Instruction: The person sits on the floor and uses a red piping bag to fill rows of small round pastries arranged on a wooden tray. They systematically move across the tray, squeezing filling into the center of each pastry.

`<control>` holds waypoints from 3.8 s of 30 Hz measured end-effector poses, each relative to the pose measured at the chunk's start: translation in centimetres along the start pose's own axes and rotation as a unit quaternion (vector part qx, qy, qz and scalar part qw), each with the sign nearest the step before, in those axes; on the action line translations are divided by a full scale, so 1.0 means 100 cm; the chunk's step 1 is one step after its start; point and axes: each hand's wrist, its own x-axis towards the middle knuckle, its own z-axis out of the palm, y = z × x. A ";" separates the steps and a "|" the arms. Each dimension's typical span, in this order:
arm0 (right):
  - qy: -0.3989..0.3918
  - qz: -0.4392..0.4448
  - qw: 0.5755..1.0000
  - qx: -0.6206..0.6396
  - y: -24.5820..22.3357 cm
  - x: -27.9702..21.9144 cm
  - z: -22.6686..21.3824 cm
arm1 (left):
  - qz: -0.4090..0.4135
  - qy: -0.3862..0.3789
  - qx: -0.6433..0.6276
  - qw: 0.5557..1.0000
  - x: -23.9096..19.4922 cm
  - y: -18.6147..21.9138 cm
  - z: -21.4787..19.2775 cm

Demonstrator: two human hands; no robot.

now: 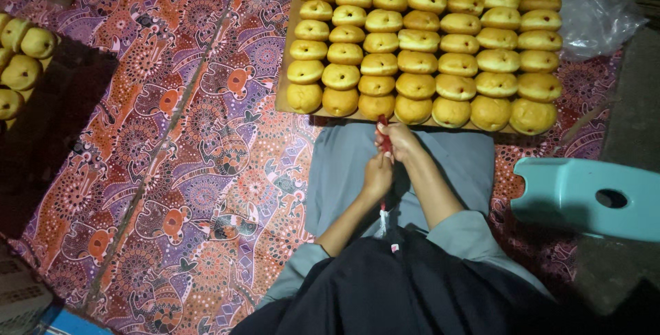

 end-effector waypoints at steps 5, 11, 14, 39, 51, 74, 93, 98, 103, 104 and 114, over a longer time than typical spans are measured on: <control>-0.002 0.002 1.000 0.002 -0.010 -0.009 0.008 | -0.026 -0.019 -0.011 0.999 -0.005 0.002 -0.001; 0.003 -0.016 1.000 0.000 -0.013 -0.011 0.014 | -0.033 -0.028 -0.006 0.999 -0.007 0.012 -0.005; -0.002 -0.024 1.000 0.005 -0.011 -0.008 0.011 | -0.026 -0.025 0.010 0.999 -0.008 0.015 -0.004; -0.084 -0.015 0.994 -0.067 -0.043 -0.077 0.022 | -0.048 -0.041 -0.129 0.990 -0.034 0.001 0.013; -0.050 -0.163 0.985 -0.007 -0.107 -0.103 0.016 | -0.227 -0.189 -0.361 0.885 -0.057 0.020 -0.001; 0.016 -0.222 0.974 -0.042 -0.052 -0.171 0.059 | 0.075 -0.078 0.012 0.994 -0.033 0.131 -0.051; -0.055 -0.110 0.971 0.204 -0.081 -0.139 0.062 | -0.013 -0.112 0.026 0.993 -0.078 0.140 -0.075; -0.040 -0.088 0.975 0.198 -0.079 -0.123 0.059 | -0.010 -0.119 0.035 0.992 -0.079 0.133 -0.074; -0.017 -0.098 0.978 0.183 -0.078 -0.107 0.054 | 0.023 -0.124 0.037 0.991 -0.082 0.125 -0.072; -0.012 -0.100 0.978 0.180 -0.078 -0.105 0.052 | 0.026 -0.128 0.038 0.991 -0.082 0.124 -0.071; -0.007 -0.133 0.977 0.167 -0.081 -0.085 0.050 | 0.022 -0.138 0.039 0.989 -0.087 0.114 -0.070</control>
